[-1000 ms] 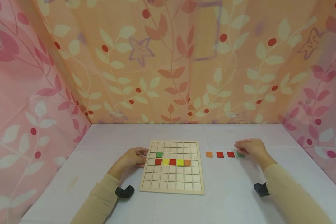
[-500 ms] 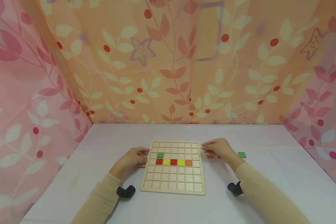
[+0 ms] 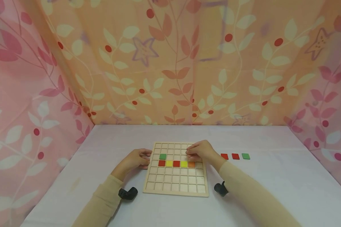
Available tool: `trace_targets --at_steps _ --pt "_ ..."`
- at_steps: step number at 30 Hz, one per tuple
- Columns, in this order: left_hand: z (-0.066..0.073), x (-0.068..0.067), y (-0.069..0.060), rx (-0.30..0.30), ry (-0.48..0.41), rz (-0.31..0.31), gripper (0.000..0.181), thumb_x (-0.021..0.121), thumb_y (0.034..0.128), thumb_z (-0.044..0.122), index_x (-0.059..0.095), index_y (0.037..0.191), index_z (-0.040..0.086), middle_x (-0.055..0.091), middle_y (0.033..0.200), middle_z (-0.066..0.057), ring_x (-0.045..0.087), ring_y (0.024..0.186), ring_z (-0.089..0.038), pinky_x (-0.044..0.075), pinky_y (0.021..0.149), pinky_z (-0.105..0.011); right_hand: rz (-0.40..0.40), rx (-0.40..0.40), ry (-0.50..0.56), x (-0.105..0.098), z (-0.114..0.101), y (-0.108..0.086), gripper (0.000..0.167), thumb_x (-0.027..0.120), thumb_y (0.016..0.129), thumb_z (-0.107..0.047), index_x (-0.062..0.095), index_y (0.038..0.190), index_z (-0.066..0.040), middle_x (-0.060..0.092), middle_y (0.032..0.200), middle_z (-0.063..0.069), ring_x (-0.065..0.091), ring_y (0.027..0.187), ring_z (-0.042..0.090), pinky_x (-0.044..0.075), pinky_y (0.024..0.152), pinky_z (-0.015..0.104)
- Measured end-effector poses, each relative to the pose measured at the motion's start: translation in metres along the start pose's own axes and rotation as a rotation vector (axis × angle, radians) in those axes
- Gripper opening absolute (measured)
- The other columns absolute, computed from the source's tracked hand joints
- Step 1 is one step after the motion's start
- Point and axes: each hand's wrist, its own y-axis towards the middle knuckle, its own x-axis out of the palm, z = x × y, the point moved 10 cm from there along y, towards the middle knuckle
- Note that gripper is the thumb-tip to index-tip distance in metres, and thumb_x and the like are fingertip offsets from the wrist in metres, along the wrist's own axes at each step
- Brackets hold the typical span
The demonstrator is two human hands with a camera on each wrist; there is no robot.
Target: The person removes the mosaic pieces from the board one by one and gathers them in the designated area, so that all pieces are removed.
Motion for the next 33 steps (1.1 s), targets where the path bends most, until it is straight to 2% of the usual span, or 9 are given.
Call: trace_targets --at_steps 6,12,19,24,33 --pt "0.000 -0.001 0.000 -0.005 0.001 0.001 0.054 0.065 0.0803 -0.016 0.058 0.132 -0.003 0.060 0.112 -0.014 0.060 0.083 -0.016 0.063 0.063 -0.030 -0.022 0.018 0.032 0.020 -0.004 0.009 0.029 0.069 0.092 -0.010 0.069 0.115 0.009 0.076 0.088 0.011 0.068 0.063 0.011 0.062 0.067 0.024" --pt "0.001 0.000 -0.001 -0.003 0.015 -0.005 0.052 0.066 0.0817 -0.014 0.058 0.132 -0.002 0.060 0.113 -0.014 0.061 0.081 -0.015 0.062 0.063 -0.028 -0.067 0.017 0.109 0.037 -0.010 0.012 0.031 0.068 0.092 -0.004 0.066 0.117 0.013 0.076 0.091 0.015 0.068 0.063 0.012 0.062 0.067 0.026" --pt "0.000 0.000 -0.001 0.008 0.005 -0.010 0.053 0.065 0.0805 -0.015 0.057 0.132 -0.004 0.059 0.113 -0.015 0.061 0.083 -0.016 0.063 0.062 -0.030 -0.080 -0.003 0.100 0.053 -0.016 0.016 0.028 0.069 0.090 -0.001 0.067 0.113 0.014 0.075 0.084 0.009 0.069 0.063 0.011 0.062 0.062 0.024" --pt "0.000 0.000 0.000 0.010 0.005 -0.002 0.053 0.065 0.0810 -0.015 0.057 0.132 -0.005 0.059 0.113 -0.014 0.060 0.085 -0.016 0.063 0.063 -0.030 -0.105 0.012 0.114 0.063 -0.018 0.019 0.028 0.069 0.090 -0.001 0.067 0.114 0.014 0.076 0.086 0.012 0.071 0.066 0.013 0.062 0.063 0.024" --pt "0.000 0.001 -0.001 0.007 0.013 -0.006 0.052 0.065 0.0819 -0.015 0.057 0.132 -0.005 0.059 0.113 -0.015 0.061 0.084 -0.016 0.063 0.064 -0.031 -0.110 0.023 0.056 0.077 -0.016 0.024 0.020 0.074 0.087 -0.005 0.073 0.103 0.008 0.076 0.085 0.012 0.069 0.062 0.013 0.062 0.063 0.025"
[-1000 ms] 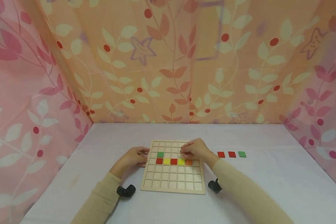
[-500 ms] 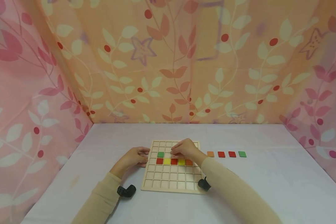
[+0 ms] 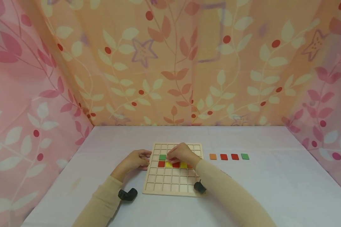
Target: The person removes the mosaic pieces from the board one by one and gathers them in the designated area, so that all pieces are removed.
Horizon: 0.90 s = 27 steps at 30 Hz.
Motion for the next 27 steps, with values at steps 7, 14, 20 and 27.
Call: trace_targets --at_steps 7,14,20,27 --pt "-0.001 0.000 0.000 0.002 -0.007 0.006 0.052 0.065 0.0804 -0.016 0.058 0.131 -0.004 0.059 0.111 -0.014 0.061 0.083 -0.016 0.063 0.062 -0.031 -0.002 -0.001 0.022 0.006 0.000 0.003 0.023 0.075 0.085 -0.002 0.073 0.104 0.009 0.076 0.083 0.012 0.068 0.059 0.011 0.061 0.062 0.022" --pt "0.000 0.000 0.000 0.005 -0.011 -0.005 0.053 0.065 0.0811 -0.015 0.057 0.132 -0.005 0.059 0.112 -0.015 0.061 0.083 -0.016 0.063 0.063 -0.030 -0.021 -0.025 0.020 0.011 -0.002 0.003 0.024 0.074 0.085 0.001 0.071 0.106 0.011 0.076 0.084 0.014 0.068 0.060 0.010 0.061 0.062 0.022" --pt "0.000 -0.001 0.000 0.008 -0.008 -0.007 0.052 0.064 0.0820 -0.014 0.057 0.132 -0.005 0.058 0.114 -0.015 0.060 0.084 -0.016 0.063 0.063 -0.030 -0.017 -0.020 0.017 0.012 -0.004 0.004 0.024 0.073 0.085 0.001 0.071 0.106 0.011 0.076 0.087 0.016 0.067 0.057 0.009 0.061 0.061 0.021" --pt "0.001 -0.001 -0.001 0.008 -0.010 0.003 0.052 0.065 0.0816 -0.015 0.058 0.132 -0.004 0.059 0.113 -0.015 0.060 0.083 -0.016 0.063 0.063 -0.032 -0.020 -0.028 0.006 0.012 -0.006 0.004 0.023 0.072 0.087 0.000 0.070 0.108 0.011 0.076 0.092 0.019 0.066 0.057 0.009 0.060 0.061 0.021"
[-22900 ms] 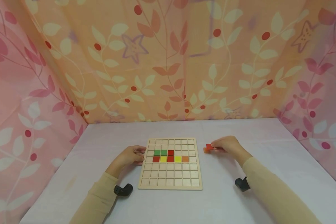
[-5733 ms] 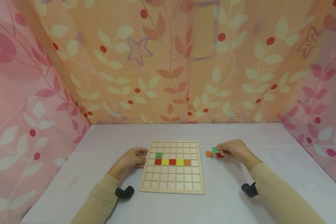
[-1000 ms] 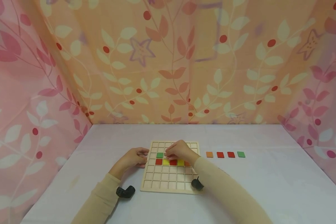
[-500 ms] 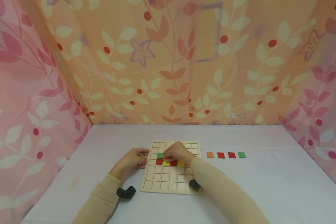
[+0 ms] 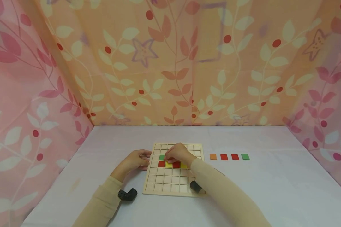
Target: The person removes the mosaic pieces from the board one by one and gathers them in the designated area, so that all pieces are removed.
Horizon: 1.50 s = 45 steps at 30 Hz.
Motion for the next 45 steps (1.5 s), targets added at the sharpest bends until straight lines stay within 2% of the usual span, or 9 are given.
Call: trace_targets --at_steps 4,11,17,27,36,45 --pt "0.002 0.000 -0.002 0.007 0.003 -0.004 0.053 0.065 0.0809 -0.015 0.057 0.132 -0.005 0.059 0.114 -0.017 0.060 0.084 -0.017 0.063 0.063 -0.034 0.007 0.001 -0.003 0.000 0.001 0.002 0.021 0.071 0.088 -0.001 0.071 0.105 0.011 0.076 0.090 0.018 0.066 0.057 0.008 0.060 0.060 0.020" --pt "0.000 0.000 -0.002 -0.007 0.000 -0.002 0.053 0.065 0.0806 -0.016 0.058 0.132 -0.005 0.059 0.113 -0.016 0.061 0.083 -0.016 0.063 0.063 -0.032 0.070 0.042 0.020 -0.001 0.003 0.004 0.016 0.072 0.087 -0.001 0.071 0.100 0.008 0.076 0.083 0.010 0.065 0.057 0.009 0.059 0.058 0.019" --pt "-0.001 0.000 -0.001 -0.009 -0.004 -0.003 0.053 0.064 0.0815 -0.016 0.057 0.133 -0.005 0.058 0.113 -0.015 0.059 0.083 -0.016 0.063 0.063 -0.030 0.102 0.021 0.029 -0.002 -0.002 0.002 0.013 0.072 0.087 -0.001 0.070 0.097 0.008 0.075 0.082 0.011 0.065 0.060 0.010 0.061 0.060 0.022" --pt "-0.001 -0.001 0.001 -0.014 -0.001 0.001 0.052 0.065 0.0813 -0.015 0.058 0.132 -0.004 0.059 0.112 -0.015 0.060 0.083 -0.016 0.063 0.063 -0.030 0.088 0.012 0.039 0.002 -0.002 0.004 0.011 0.071 0.088 0.000 0.069 0.096 0.007 0.073 0.079 0.011 0.064 0.057 0.010 0.061 0.059 0.023" --pt "0.001 0.000 -0.002 0.004 0.000 -0.014 0.052 0.065 0.0819 -0.015 0.058 0.132 -0.005 0.059 0.115 -0.018 0.061 0.084 -0.016 0.063 0.064 -0.030 0.077 0.034 0.147 -0.011 0.002 -0.002 0.021 0.071 0.088 0.000 0.069 0.106 0.010 0.070 0.076 0.008 0.064 0.057 0.010 0.060 0.060 0.021" --pt "0.001 0.000 -0.001 0.001 -0.001 -0.011 0.053 0.065 0.0815 -0.016 0.057 0.132 -0.005 0.059 0.114 -0.017 0.061 0.082 -0.016 0.063 0.064 -0.031 0.092 -0.007 0.106 -0.040 -0.001 -0.023 0.026 0.070 0.089 -0.002 0.067 0.110 0.013 0.070 0.075 0.006 0.064 0.056 0.009 0.061 0.064 0.022"
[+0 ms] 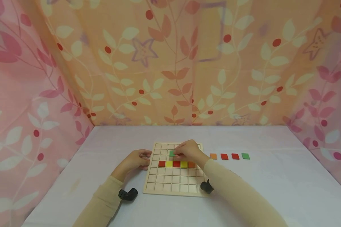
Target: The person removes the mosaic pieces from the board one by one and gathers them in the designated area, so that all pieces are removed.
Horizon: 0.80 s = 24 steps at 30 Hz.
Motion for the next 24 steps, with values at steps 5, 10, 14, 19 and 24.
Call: trace_targets --at_steps 5,10,14,19,24 --pt "-0.001 -0.001 -0.001 -0.011 0.010 0.005 0.052 0.065 0.0825 -0.015 0.057 0.133 -0.004 0.059 0.116 -0.017 0.062 0.086 -0.017 0.063 0.065 -0.030 0.018 -0.038 -0.056 -0.020 -0.001 -0.007 0.029 0.069 0.090 -0.004 0.066 0.113 0.014 0.071 0.076 0.003 0.065 0.060 0.007 0.062 0.068 0.023" --pt "0.000 -0.003 -0.004 -0.019 0.010 0.017 0.051 0.065 0.0826 -0.015 0.058 0.132 -0.004 0.059 0.115 -0.016 0.061 0.087 -0.017 0.063 0.065 -0.030 0.053 -0.040 -0.092 -0.043 0.002 -0.013 0.032 0.069 0.091 -0.008 0.066 0.115 0.013 0.071 0.076 -0.001 0.066 0.064 0.005 0.062 0.071 0.023" --pt "0.002 -0.003 -0.006 -0.016 0.003 0.017 0.052 0.065 0.0818 -0.015 0.058 0.132 -0.004 0.059 0.113 -0.016 0.060 0.085 -0.016 0.063 0.064 -0.031 0.070 -0.020 -0.100 -0.059 0.009 -0.017 0.034 0.069 0.091 -0.008 0.065 0.117 0.014 0.071 0.075 -0.002 0.065 0.064 0.005 0.062 0.070 0.022" --pt "0.002 -0.001 -0.004 -0.009 0.006 0.012 0.052 0.065 0.0817 -0.015 0.058 0.132 -0.004 0.060 0.114 -0.018 0.061 0.083 -0.017 0.063 0.064 -0.031 0.089 0.010 -0.096 -0.077 0.018 -0.022 0.036 0.069 0.092 -0.010 0.064 0.119 0.013 0.072 0.077 -0.002 0.067 0.065 0.005 0.061 0.069 0.021" --pt "0.001 0.000 -0.002 -0.007 0.010 0.014 0.051 0.065 0.0818 -0.015 0.059 0.131 -0.004 0.060 0.114 -0.016 0.061 0.084 -0.016 0.063 0.064 -0.030 0.114 0.024 -0.122 -0.097 0.020 -0.027 0.038 0.067 0.093 -0.012 0.063 0.123 0.011 0.074 0.080 -0.003 0.069 0.065 0.004 0.059 0.066 0.019"
